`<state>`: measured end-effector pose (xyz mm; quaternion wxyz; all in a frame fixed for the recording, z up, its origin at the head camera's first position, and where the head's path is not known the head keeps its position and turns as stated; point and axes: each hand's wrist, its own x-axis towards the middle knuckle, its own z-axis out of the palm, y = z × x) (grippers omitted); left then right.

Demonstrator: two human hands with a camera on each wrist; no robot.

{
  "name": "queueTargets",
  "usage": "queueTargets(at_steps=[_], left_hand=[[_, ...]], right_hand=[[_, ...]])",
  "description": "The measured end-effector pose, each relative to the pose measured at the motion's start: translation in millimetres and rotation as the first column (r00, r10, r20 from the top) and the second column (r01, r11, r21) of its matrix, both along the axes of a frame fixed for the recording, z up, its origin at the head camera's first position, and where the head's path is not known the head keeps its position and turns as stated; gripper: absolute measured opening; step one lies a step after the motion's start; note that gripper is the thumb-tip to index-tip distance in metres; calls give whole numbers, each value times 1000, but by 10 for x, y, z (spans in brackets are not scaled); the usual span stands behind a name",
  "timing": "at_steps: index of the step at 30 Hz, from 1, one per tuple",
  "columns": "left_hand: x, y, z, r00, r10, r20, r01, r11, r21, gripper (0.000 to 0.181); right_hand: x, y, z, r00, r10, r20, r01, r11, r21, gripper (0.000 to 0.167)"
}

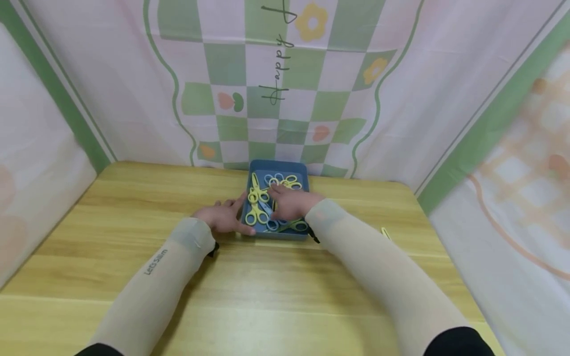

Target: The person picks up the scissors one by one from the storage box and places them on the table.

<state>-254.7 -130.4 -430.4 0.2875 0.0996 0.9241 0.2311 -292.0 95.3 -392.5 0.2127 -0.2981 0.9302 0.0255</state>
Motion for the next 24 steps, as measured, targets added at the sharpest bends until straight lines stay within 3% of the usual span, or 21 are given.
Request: queueTargets(at_steps=[5, 9, 15, 19, 24], left_hand=[[55, -2, 52, 1000, -17, -9, 17, 1000, 20, 121], [37, -11, 35, 1000, -8, -5, 8, 1000, 11, 121], [-11, -18, -15, 1000, 9, -2, -9, 1000, 15, 122], [-16, -21, -25, 1000, 8, -5, -8, 1000, 13, 122], [-16, -10, -47, 1000, 4, -12, -4, 1000, 13, 122]], right_hand=[[-14, -116, -36, 999, 24, 47, -27, 998, 63, 72], [-19, -131, -29, 997, 26, 73, -32, 996, 80, 64], [10, -97, 47, 996, 27, 84, -28, 999, 15, 47], [25, -91, 70, 998, 15, 59, -11, 998, -65, 46], [38, -72, 37, 994, 9, 110, -7, 1000, -14, 52]])
